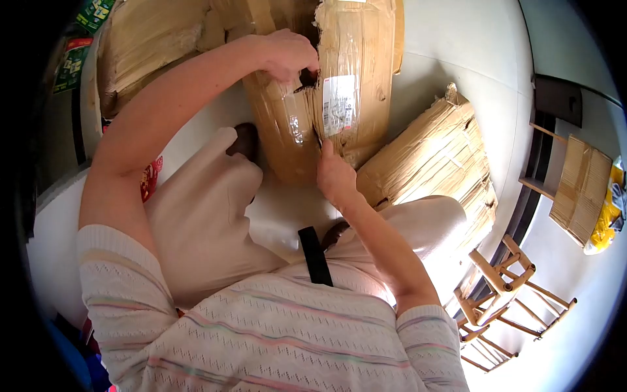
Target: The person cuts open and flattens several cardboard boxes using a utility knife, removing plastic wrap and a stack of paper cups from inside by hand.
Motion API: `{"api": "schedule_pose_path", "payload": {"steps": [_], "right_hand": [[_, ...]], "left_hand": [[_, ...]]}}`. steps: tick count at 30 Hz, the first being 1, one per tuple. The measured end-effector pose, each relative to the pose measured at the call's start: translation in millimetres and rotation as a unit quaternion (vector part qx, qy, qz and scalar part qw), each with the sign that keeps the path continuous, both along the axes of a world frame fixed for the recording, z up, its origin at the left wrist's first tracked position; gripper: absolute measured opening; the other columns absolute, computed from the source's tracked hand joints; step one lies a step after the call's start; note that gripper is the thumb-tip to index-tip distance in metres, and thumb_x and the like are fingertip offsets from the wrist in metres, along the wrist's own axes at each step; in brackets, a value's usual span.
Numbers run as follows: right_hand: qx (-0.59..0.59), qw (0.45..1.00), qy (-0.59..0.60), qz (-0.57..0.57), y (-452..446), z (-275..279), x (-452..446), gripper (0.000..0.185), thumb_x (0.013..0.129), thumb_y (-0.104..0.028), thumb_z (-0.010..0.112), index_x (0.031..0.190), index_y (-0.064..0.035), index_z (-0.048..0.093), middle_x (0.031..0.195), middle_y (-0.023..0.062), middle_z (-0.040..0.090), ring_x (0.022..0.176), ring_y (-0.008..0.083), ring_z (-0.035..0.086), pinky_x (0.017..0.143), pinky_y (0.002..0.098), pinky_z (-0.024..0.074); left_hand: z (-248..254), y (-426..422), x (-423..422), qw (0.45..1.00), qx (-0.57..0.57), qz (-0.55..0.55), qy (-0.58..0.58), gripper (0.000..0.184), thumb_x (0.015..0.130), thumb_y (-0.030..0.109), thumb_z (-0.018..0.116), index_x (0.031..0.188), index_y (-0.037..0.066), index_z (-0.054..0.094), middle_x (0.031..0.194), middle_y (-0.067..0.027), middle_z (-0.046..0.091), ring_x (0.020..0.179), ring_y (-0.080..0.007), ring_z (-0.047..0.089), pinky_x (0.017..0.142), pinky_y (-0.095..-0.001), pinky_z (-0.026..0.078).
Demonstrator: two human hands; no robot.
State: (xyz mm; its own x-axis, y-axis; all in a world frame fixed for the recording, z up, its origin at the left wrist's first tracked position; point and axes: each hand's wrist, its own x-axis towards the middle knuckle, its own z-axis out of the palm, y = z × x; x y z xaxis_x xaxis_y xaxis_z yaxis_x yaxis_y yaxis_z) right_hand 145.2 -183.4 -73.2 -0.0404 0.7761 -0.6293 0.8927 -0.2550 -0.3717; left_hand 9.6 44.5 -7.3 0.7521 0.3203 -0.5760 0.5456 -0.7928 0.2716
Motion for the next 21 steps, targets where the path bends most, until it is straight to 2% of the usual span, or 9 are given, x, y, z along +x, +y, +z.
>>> {"api": "schedule_pose_path", "payload": {"steps": [5,6,7,9,11,14,15,17,21], "right_hand": [[-0.027,0.999,-0.019,0.011,-19.1,12.7,-1.4,0.022,0.090,-0.017,0.042,0.109,-0.0060,0.039,0.079,0.0235,0.063,0.076,0.0441,0.061,0.069,0.0527,0.0474],[-0.039,0.999,-0.022,0.014,-32.0,16.9,-1.3,0.022,0.090,-0.017,0.042,0.109,-0.0060,0.040,0.079,0.0234,0.063,0.076,0.0432,0.062,0.069,0.0524,0.0476],[-0.043,0.999,-0.020,0.019,-41.0,17.6,-1.8,0.023,0.090,-0.017,0.042,0.110,-0.0060,0.041,0.078,0.0234,0.063,0.075,0.0422,0.062,0.068,0.0521,0.0478],[-0.039,0.999,-0.001,0.012,-26.6,24.9,-0.5,0.025,0.089,-0.017,0.042,0.111,-0.0060,0.043,0.077,0.0232,0.063,0.074,0.0404,0.063,0.067,0.0516,0.0482],[0.056,0.998,0.031,-0.010,-5.0,32.6,16.5,0.028,0.089,-0.018,0.044,0.114,-0.0069,0.043,0.073,0.0224,0.063,0.070,0.0368,0.064,0.064,0.0491,0.0494],[0.006,0.964,0.137,-0.228,40.2,69.4,29.1,0.032,0.089,-0.028,0.051,0.111,-0.0063,0.043,0.072,0.0234,0.062,0.072,0.0408,0.062,0.063,0.0482,0.0486],[0.051,0.954,0.165,-0.244,55.2,71.7,32.1,0.035,0.088,-0.031,0.054,0.110,-0.0060,0.042,0.072,0.0240,0.061,0.072,0.0413,0.062,0.063,0.0477,0.0485],[0.200,0.960,0.116,-0.158,93.0,62.1,27.1,0.043,0.086,-0.036,0.057,0.109,-0.0042,0.041,0.078,0.0247,0.063,0.075,0.0383,0.064,0.065,0.0461,0.0491],[0.227,0.972,-0.006,-0.062,165.8,70.5,-4.2,0.067,0.077,-0.048,0.064,0.120,-0.0033,0.039,0.091,0.0205,0.065,0.086,0.0355,0.063,0.073,0.0434,0.0481]], "left_hand": [[1.9,11.0,-11.0,0.997,0.052,-0.003,-0.059,0.043,0.055,0.008,0.072,0.098,0.010,0.067,0.088,-0.0117,0.066,0.087,-0.0290,0.062,0.071,-0.0397,0.050],[-25.1,57.5,-28.3,0.970,-0.106,-0.012,-0.219,0.030,0.053,0.007,0.072,0.083,0.009,0.069,0.078,-0.0095,0.066,0.076,-0.0264,0.063,0.064,-0.0395,0.050],[24.6,60.2,-31.4,0.984,-0.024,0.137,-0.111,0.024,0.060,0.012,0.069,0.083,0.006,0.068,0.081,-0.0122,0.066,0.077,-0.0265,0.064,0.068,-0.0403,0.049],[55.2,42.7,-45.2,0.968,0.086,0.209,-0.107,0.024,0.067,0.019,0.066,0.084,0.003,0.068,0.084,-0.0148,0.066,0.077,-0.0265,0.064,0.070,-0.0404,0.048],[15.6,45.4,-73.7,0.910,0.235,0.055,-0.336,0.029,0.065,0.023,0.069,0.086,0.002,0.068,0.082,-0.0144,0.066,0.074,-0.0264,0.064,0.067,-0.0388,0.049],[52.9,62.8,-49.0,0.995,0.041,0.081,-0.052,0.034,0.063,0.025,0.069,0.091,0.005,0.068,0.081,-0.0142,0.066,0.072,-0.0281,0.063,0.063,-0.0405,0.049],[52.8,60.3,-45.5,0.992,0.050,0.085,-0.078,0.036,0.062,0.023,0.068,0.094,0.007,0.068,0.080,-0.0152,0.066,0.072,-0.0291,0.063,0.063,-0.0398,0.048],[44.7,55.4,-40.2,0.992,0.041,0.065,-0.105,0.033,0.060,0.022,0.068,0.089,0.007,0.069,0.077,-0.0153,0.066,0.069,-0.0296,0.063,0.061,-0.0396,0.048],[39.4,45.9,-34.7,0.993,-0.027,0.043,-0.106,0.027,0.056,0.021,0.067,0.078,0.005,0.070,0.070,-0.0160,0.064,0.063,-0.0298,0.062,0.058,-0.0396,0.048]]}}
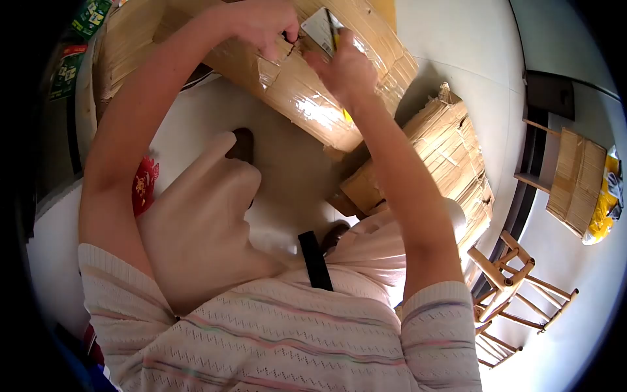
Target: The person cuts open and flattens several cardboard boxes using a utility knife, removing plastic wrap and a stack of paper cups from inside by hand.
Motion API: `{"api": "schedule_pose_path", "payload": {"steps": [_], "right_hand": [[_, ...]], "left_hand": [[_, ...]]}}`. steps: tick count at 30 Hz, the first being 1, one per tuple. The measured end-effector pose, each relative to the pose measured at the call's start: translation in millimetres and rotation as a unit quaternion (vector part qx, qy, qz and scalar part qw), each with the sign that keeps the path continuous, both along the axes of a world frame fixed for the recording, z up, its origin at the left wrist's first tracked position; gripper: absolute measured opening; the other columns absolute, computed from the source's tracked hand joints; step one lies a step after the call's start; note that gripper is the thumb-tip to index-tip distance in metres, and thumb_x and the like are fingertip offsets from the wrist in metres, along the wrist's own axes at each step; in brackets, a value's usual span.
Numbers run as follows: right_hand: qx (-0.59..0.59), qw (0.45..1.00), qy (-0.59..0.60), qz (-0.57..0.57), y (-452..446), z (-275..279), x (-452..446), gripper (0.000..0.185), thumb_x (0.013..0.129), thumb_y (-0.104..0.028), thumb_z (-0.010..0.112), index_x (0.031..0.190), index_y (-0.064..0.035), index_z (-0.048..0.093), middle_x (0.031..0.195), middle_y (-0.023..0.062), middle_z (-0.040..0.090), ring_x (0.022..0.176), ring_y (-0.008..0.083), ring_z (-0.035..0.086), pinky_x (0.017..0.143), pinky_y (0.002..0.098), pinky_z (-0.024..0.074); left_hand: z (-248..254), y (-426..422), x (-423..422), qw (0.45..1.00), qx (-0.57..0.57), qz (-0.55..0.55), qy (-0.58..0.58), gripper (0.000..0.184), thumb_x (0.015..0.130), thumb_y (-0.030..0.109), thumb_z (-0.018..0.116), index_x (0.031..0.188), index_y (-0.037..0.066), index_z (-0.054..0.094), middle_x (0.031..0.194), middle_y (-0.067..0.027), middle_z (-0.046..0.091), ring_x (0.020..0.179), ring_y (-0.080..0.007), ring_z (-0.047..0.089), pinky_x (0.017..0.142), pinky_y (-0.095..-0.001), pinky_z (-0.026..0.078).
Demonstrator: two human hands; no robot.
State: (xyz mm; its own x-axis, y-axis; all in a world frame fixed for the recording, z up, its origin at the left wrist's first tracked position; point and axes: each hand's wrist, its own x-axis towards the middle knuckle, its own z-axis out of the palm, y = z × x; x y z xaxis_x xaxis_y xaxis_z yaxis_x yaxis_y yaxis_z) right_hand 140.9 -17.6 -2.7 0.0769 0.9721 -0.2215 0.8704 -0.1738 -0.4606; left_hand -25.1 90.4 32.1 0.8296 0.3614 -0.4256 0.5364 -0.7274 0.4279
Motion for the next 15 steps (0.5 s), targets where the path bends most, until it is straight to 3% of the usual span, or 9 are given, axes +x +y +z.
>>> {"api": "schedule_pose_path", "payload": {"steps": [3,8,11,15], "right_hand": [[-0.020,0.996,-0.011,0.083,18.7,1.3,-8.7,0.073,0.074,-0.047,0.067,0.126,-0.0052,0.037,0.093,0.0194,0.065,0.090,0.0347,0.063,0.075,0.0428,0.0473],[-0.088,0.991,0.025,0.101,25.5,-12.5,-22.7,0.082,0.063,-0.037,0.078,0.127,-0.0072,0.035,0.099,0.0169,0.064,0.093,0.0327,0.062,0.078,0.0400,0.0475],[-0.112,0.981,0.115,0.104,26.4,-26.2,-17.0,0.079,0.062,-0.032,0.079,0.125,-0.0068,0.041,0.101,0.0151,0.063,0.096,0.0310,0.060,0.079,0.0385,0.0472],[-0.057,0.970,0.105,0.212,32.2,-65.3,-16.2,0.081,0.066,-0.034,0.076,0.132,-0.0152,0.033,0.105,0.0146,0.064,0.100,0.0330,0.059,0.082,0.0387,0.0470]], "left_hand": [[-3.4,-1.4,0.9,0.997,-0.074,0.009,0.036,0.022,0.056,0.020,0.067,0.072,0.005,0.069,0.068,-0.0157,0.064,0.061,-0.0295,0.062,0.056,-0.0398,0.048],[6.7,-13.0,6.0,0.998,0.006,-0.034,0.046,0.020,0.056,0.018,0.066,0.072,0.007,0.070,0.069,-0.0149,0.064,0.063,-0.0300,0.062,0.057,-0.0405,0.048],[13.0,-19.2,5.1,0.998,0.027,-0.049,0.035,0.018,0.056,0.016,0.066,0.072,0.008,0.070,0.069,-0.0146,0.065,0.064,-0.0302,0.062,0.058,-0.0409,0.048],[24.5,-26.0,7.1,0.996,0.056,-0.069,0.014,0.017,0.057,0.014,0.065,0.072,0.009,0.070,0.070,-0.0141,0.065,0.065,-0.0305,0.063,0.058,-0.0413,0.048]]}}
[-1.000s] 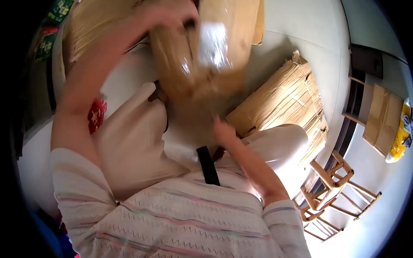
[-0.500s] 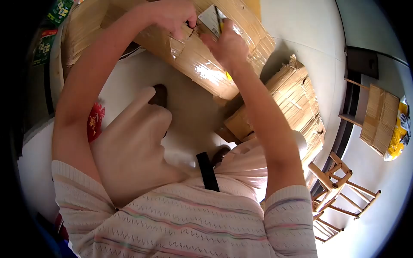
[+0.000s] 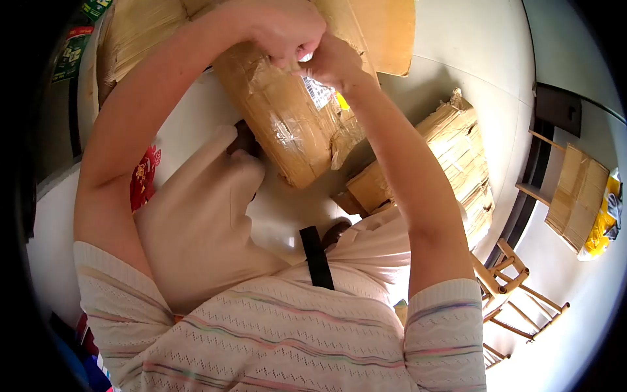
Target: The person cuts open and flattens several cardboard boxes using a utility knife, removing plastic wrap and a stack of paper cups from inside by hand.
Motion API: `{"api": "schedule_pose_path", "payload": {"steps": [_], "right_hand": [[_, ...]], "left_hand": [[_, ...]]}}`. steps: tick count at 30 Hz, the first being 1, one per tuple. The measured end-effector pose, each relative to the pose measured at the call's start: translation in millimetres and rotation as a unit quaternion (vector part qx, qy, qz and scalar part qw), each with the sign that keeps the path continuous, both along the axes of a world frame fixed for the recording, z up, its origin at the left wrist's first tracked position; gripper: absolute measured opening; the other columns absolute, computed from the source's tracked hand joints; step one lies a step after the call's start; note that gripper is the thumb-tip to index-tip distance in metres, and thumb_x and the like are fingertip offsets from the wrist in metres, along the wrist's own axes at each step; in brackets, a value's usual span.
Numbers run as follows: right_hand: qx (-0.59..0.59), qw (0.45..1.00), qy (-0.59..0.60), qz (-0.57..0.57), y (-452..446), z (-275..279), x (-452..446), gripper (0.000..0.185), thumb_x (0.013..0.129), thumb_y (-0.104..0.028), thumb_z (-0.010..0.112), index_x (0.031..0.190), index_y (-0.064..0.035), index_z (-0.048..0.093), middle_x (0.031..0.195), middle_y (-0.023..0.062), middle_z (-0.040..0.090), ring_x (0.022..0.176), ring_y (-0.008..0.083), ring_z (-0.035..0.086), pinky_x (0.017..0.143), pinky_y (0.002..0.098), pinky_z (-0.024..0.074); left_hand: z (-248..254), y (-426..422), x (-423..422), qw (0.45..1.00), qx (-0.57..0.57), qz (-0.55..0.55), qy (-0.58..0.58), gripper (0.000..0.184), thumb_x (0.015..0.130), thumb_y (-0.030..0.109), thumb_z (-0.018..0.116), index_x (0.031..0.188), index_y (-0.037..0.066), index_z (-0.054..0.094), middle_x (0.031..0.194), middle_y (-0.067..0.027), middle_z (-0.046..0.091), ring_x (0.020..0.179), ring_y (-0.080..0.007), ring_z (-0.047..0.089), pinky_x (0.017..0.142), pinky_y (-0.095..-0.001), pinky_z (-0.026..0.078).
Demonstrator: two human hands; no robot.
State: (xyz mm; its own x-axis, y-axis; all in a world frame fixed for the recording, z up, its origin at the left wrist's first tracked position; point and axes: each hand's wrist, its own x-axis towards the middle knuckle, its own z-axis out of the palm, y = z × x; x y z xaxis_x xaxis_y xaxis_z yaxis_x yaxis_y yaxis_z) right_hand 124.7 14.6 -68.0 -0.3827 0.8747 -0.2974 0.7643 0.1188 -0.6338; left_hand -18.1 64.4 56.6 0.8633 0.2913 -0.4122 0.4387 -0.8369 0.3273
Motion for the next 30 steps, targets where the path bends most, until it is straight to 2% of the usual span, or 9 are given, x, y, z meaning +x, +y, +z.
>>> {"api": "schedule_pose_path", "payload": {"steps": [6,7,9,10,12,13,17,26,30], "right_hand": [[-0.017,0.985,-0.132,-0.106,-1.0,36.0,-20.6,0.069,0.073,-0.020,0.068,0.131,-0.0182,0.031,0.100,0.0152,0.064,0.095,0.0348,0.061,0.080,0.0399,0.0480],[0.049,0.980,-0.161,-0.108,6.2,31.0,-12.9,0.044,0.072,-0.028,0.073,0.107,-0.0100,0.055,0.091,0.0134,0.067,0.085,0.0327,0.064,0.076,0.0389,0.0500],[0.100,0.981,-0.083,-0.146,19.8,43.8,16.6,0.067,0.070,-0.026,0.072,0.126,-0.0102,0.040,0.089,0.0190,0.065,0.077,0.0296,0.065,0.071,0.0382,0.0519],[0.065,0.979,-0.066,-0.179,24.2,73.9,20.0,0.058,0.068,-0.004,0.059,0.122,-0.0010,0.038,0.078,0.0124,0.062,0.063,0.0209,0.061,0.053,0.0323,0.0496],[0.169,0.962,0.010,-0.213,42.0,66.6,68.3,0.045,0.072,-0.003,0.064,0.112,-0.0023,0.043,0.076,0.0101,0.061,0.067,0.0210,0.061,0.054,0.0300,0.0504],[0.180,0.958,-0.081,-0.208,60.9,55.2,112.3,0.068,0.069,-0.023,0.070,0.128,-0.0079,0.039,0.089,0.0177,0.064,0.072,0.0290,0.063,0.068,0.0379,0.0521],[0.191,0.931,-0.215,-0.225,57.9,93.2,203.7,0.068,0.067,-0.028,0.068,0.125,-0.0030,0.041,0.103,0.0163,0.061,0.089,0.0284,0.062,0.080,0.0385,0.0485],[0.124,0.919,0.247,-0.282,30.3,143.2,258.9,0.037,0.073,-0.009,0.067,0.105,0.0025,0.054,0.088,0.0041,0.059,0.074,0.0122,0.055,0.068,0.0244,0.0478],[0.170,0.907,0.172,-0.344,23.3,190.1,329.2,0.032,0.078,-0.011,0.065,0.106,0.0005,0.055,0.091,0.0031,0.061,0.078,0.0114,0.057,0.073,0.0239,0.0477]], "left_hand": [[6.0,0.3,-5.3,1.000,-0.021,-0.007,-0.017,0.017,0.057,0.010,0.062,0.072,0.010,0.070,0.070,-0.0132,0.065,0.067,-0.0303,0.062,0.059,-0.0417,0.048],[5.1,1.0,-8.9,1.000,-0.013,-0.017,-0.010,0.016,0.057,0.010,0.062,0.072,0.010,0.070,0.069,-0.0129,0.065,0.067,-0.0302,0.062,0.058,-0.0415,0.047],[3.2,1.9,-17.3,0.999,0.003,-0.039,0.002,0.016,0.057,0.011,0.062,0.072,0.011,0.070,0.069,-0.0123,0.065,0.066,-0.0301,0.062,0.057,-0.0411,0.047],[8.9,2.3,-23.7,0.999,-0.028,-0.034,-0.008,0.016,0.057,0.011,0.062,0.071,0.011,0.070,0.069,-0.0119,0.065,0.066,-0.0299,0.062,0.057,-0.0407,0.047],[26.1,3.1,-37.1,0.995,-0.090,-0.024,-0.027,0.016,0.057,0.011,0.061,0.071,0.012,0.070,0.068,-0.0113,0.065,0.065,-0.0296,0.062,0.056,-0.0399,0.046],[11.6,8.5,-37.1,0.996,-0.019,-0.084,0.021,0.015,0.059,0.013,0.059,0.070,0.010,0.069,0.069,-0.0111,0.065,0.067,-0.0277,0.062,0.056,-0.0384,0.047],[16.2,-19.7,-54.9,0.990,0.060,0.018,0.129,0.016,0.053,0.004,0.067,0.068,0.010,0.067,0.071,-0.0072,0.065,0.067,-0.0254,0.062,0.060,-0.0387,0.048],[27.9,10.4,-43.5,0.931,0.353,0.092,0.021,0.013,0.066,0.017,0.059,0.070,0.009,0.068,0.074,-0.0101,0.065,0.074,-0.0264,0.062,0.065,-0.0436,0.048],[-0.8,45.8,-54.6,0.886,0.442,0.106,-0.096,0.011,0.068,0.015,0.058,0.068,0.010,0.067,0.072,-0.0081,0.064,0.072,-0.0281,0.061,0.072,-0.0526,0.044]]}}
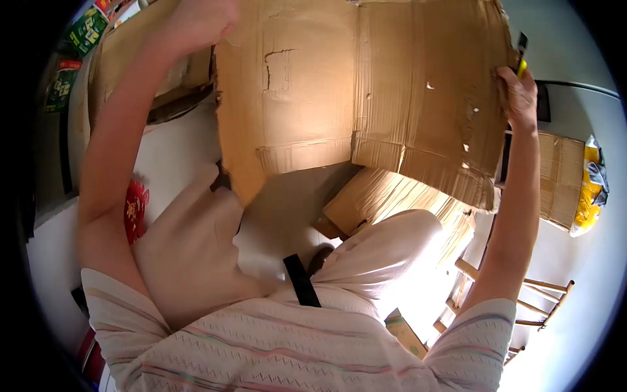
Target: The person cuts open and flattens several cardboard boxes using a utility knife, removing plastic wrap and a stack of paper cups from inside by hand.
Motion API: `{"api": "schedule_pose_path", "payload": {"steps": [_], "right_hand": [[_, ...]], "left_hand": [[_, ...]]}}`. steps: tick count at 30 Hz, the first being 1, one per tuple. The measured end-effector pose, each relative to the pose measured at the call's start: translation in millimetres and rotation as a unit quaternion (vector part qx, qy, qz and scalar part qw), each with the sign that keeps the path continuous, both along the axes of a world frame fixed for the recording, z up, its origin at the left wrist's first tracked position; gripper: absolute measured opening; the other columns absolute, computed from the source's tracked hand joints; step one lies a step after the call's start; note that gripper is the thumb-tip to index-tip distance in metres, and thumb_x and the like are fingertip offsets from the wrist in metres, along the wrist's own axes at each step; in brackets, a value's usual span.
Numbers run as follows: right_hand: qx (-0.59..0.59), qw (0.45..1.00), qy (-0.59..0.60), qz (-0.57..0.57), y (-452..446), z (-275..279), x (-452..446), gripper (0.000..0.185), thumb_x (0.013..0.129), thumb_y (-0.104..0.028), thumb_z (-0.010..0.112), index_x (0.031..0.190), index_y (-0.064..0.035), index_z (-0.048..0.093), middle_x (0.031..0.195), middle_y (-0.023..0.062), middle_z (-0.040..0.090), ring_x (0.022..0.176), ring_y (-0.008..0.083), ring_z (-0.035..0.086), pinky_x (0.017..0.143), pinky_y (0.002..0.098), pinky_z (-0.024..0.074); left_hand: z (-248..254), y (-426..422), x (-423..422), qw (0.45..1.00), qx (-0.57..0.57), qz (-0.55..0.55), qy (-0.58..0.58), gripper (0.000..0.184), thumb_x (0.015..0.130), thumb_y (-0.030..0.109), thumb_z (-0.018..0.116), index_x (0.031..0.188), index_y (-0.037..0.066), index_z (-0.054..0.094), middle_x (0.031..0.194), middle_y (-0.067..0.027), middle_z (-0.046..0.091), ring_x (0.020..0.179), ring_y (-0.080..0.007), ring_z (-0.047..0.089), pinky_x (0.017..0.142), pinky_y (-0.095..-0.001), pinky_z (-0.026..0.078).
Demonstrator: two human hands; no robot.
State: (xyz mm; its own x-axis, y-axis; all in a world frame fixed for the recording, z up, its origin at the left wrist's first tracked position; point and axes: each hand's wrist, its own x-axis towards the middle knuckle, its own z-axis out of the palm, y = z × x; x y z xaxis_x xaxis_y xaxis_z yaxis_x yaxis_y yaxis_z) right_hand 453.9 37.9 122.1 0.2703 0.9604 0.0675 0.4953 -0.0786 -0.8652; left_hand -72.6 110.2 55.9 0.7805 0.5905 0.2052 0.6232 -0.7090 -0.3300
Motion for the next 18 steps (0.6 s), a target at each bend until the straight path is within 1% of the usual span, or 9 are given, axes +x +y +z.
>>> {"api": "schedule_pose_path", "payload": {"steps": [2,5,8,11,14,15,16,17,18], "right_hand": [[0.009,1.000,-0.004,-0.022,-15.7,26.4,24.8,0.030,0.080,-0.011,0.063,0.106,0.0003,0.057,0.094,0.0036,0.062,0.081,0.0117,0.058,0.075,0.0241,0.0471],[0.005,0.996,-0.036,-0.078,-40.2,54.4,65.5,0.029,0.081,-0.012,0.062,0.107,-0.0001,0.058,0.095,0.0035,0.062,0.082,0.0122,0.058,0.075,0.0243,0.0472],[-0.003,0.993,-0.037,-0.110,-54.3,67.3,78.6,0.028,0.080,-0.013,0.063,0.105,-0.0004,0.059,0.093,0.0037,0.062,0.082,0.0118,0.058,0.074,0.0240,0.0473],[0.010,0.989,-0.016,-0.147,-77.4,85.5,62.3,0.025,0.079,-0.012,0.063,0.101,-0.0008,0.060,0.089,0.0039,0.063,0.078,0.0109,0.058,0.070,0.0225,0.0470],[0.067,0.993,0.048,-0.091,-79.2,58.4,-1.6,0.018,0.078,-0.007,0.064,0.095,-0.0023,0.059,0.077,0.0019,0.061,0.065,0.0088,0.057,0.058,0.0186,0.0455],[0.060,0.994,0.057,-0.076,-76.3,48.6,-20.1,0.017,0.077,-0.005,0.064,0.093,-0.0026,0.058,0.076,0.0015,0.060,0.062,0.0079,0.056,0.054,0.0183,0.0446],[0.062,0.992,0.079,-0.072,-76.9,52.1,-66.6,0.017,0.077,-0.003,0.064,0.092,-0.0025,0.057,0.074,0.0009,0.059,0.061,0.0075,0.056,0.053,0.0183,0.0445],[0.092,0.987,0.123,-0.041,-71.5,44.4,-89.5,0.017,0.077,-0.002,0.063,0.093,-0.0018,0.057,0.075,0.0011,0.060,0.062,0.0077,0.057,0.055,0.0194,0.0455],[0.100,0.986,0.114,-0.069,-66.2,40.3,-113.5,0.017,0.077,-0.001,0.062,0.093,-0.0009,0.057,0.076,0.0018,0.060,0.063,0.0087,0.057,0.056,0.0209,0.0467]], "left_hand": [[7.3,-1.5,6.6,0.998,-0.009,0.063,0.019,0.009,0.068,0.013,0.057,0.067,0.009,0.066,0.070,-0.0085,0.062,0.070,-0.0282,0.060,0.072,-0.0522,0.044],[-22.5,12.7,8.7,0.998,0.054,0.012,-0.005,0.010,0.069,0.008,0.057,0.072,0.004,0.066,0.073,-0.0091,0.063,0.069,-0.0238,0.061,0.066,-0.0404,0.048],[-40.9,30.0,21.7,0.994,-0.048,0.060,-0.082,0.009,0.064,0.002,0.059,0.069,0.008,0.064,0.090,-0.0081,0.063,0.092,-0.0277,0.056,0.074,-0.0426,0.044],[-33.7,29.1,41.5,0.988,-0.060,0.122,-0.072,0.006,0.068,0.004,0.059,0.072,0.006,0.063,0.099,-0.0088,0.060,0.103,-0.0270,0.050,0.080,-0.0438,0.041],[-34.8,28.2,73.8,0.972,-0.172,0.138,-0.083,0.007,0.070,0.007,0.059,0.076,0.005,0.063,0.096,-0.0088,0.061,0.096,-0.0293,0.053,0.079,-0.0422,0.043],[-29.3,38.2,87.8,0.916,-0.367,0.093,-0.132,0.016,0.076,0.017,0.063,0.088,0.006,0.065,0.098,-0.0096,0.061,0.096,-0.0276,0.056,0.078,-0.0389,0.047],[-16.8,26.4,102.5,0.876,-0.423,0.013,-0.229,0.036,0.082,0.031,0.064,0.106,0.005,0.063,0.100,-0.0102,0.062,0.098,-0.0245,0.058,0.078,-0.0353,0.049],[1.0,7.3,119.4,0.798,-0.513,-0.011,-0.316,0.061,0.082,0.049,0.061,0.121,0.003,0.054,0.107,-0.0107,0.060,0.104,-0.0218,0.056,0.079,-0.0361,0.049],[39.9,-23.8,133.1,0.722,-0.610,0.033,-0.325,0.084,0.076,0.062,0.060,0.132,0.002,0.043,0.115,-0.0126,0.055,0.104,-0.0236,0.055,0.078,-0.0370,0.049]]}}
